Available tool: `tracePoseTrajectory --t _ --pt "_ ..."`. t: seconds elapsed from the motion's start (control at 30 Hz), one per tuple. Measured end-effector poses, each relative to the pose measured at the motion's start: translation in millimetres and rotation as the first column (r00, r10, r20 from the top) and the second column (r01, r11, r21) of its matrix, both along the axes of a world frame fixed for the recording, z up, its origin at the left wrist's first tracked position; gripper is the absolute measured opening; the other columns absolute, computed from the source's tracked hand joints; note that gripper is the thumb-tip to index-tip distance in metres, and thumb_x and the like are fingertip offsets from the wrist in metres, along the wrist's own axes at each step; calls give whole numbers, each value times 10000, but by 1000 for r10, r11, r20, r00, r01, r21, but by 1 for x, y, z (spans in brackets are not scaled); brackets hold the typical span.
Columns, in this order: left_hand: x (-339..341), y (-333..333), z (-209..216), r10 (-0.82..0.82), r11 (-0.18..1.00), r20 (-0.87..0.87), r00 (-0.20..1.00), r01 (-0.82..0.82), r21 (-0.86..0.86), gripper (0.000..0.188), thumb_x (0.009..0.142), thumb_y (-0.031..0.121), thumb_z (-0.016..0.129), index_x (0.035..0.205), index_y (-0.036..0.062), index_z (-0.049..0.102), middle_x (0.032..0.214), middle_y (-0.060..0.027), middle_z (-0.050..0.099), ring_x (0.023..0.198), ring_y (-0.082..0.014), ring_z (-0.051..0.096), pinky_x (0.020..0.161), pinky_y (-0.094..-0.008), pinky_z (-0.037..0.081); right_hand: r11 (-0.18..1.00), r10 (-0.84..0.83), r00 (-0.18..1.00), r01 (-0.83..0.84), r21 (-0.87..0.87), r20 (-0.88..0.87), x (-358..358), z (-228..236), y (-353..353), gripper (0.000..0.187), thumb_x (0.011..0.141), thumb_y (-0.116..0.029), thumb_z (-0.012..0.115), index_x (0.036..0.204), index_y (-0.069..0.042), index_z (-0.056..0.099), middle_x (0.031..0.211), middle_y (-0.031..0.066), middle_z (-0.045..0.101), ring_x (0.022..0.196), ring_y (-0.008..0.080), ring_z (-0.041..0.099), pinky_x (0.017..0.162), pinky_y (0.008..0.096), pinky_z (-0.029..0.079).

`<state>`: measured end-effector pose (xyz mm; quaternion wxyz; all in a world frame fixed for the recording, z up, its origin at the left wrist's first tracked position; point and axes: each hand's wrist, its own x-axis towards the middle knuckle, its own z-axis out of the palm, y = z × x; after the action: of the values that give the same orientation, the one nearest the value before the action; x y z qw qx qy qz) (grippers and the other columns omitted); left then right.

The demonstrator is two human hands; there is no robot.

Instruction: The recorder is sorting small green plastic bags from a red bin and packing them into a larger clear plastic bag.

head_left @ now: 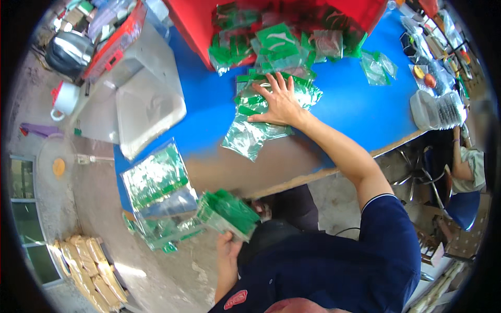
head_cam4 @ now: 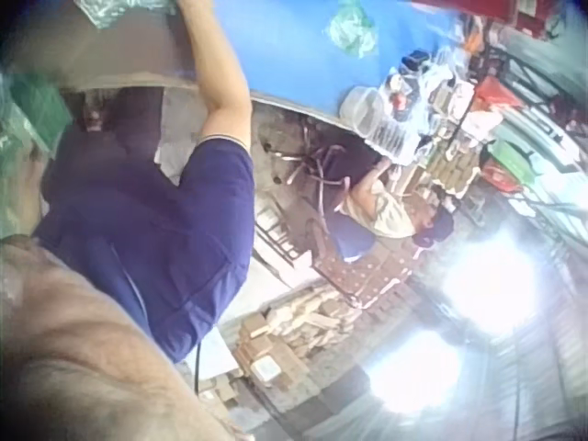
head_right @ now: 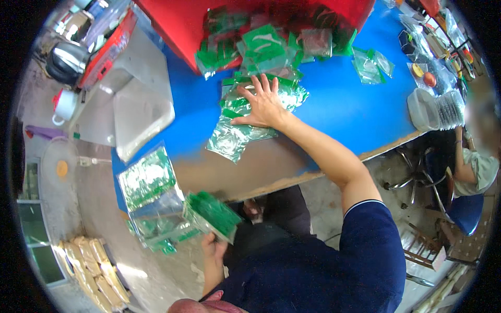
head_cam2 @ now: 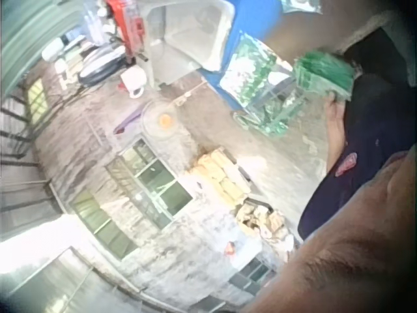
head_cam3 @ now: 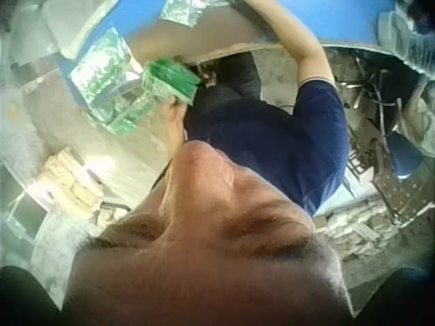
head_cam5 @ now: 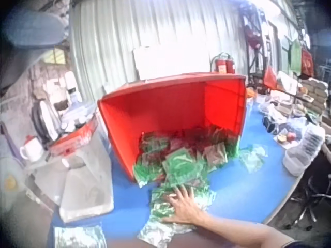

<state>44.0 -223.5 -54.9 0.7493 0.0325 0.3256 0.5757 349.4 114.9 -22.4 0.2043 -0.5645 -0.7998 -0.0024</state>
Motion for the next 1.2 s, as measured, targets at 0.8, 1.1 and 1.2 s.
tracePoseTrajectory --t 0.8,1.1,1.2 --pt "34 21 -16 -82 994 94 992 74 84 786 807 115 782 1472 25 372 1461 -128 484 1370 -344 444 1161 -589 337 798 550 792 -592 -114 -265 -24 26 -205 492 908 -254 645 1336 -27 557 1408 219 513 1329 381 464 1115 505 351" --pt "6 13 -15 -131 987 -8 991 132 93 815 782 130 799 1466 10 371 1461 -137 478 1364 -370 445 1143 -585 362 873 473 838 -488 15 -273 -28 25 -195 405 938 -289 638 1192 23 589 1301 207 576 1242 397 527 1051 495 420" --pt "5 24 2 -150 976 -98 984 163 145 760 784 66 773 1446 35 401 1386 -106 524 1314 -303 495 1141 -486 393 646 528 613 -739 -190 -588 -42 27 -202 282 993 -240 547 979 34 613 1193 222 607 1168 394 569 1026 463 451"
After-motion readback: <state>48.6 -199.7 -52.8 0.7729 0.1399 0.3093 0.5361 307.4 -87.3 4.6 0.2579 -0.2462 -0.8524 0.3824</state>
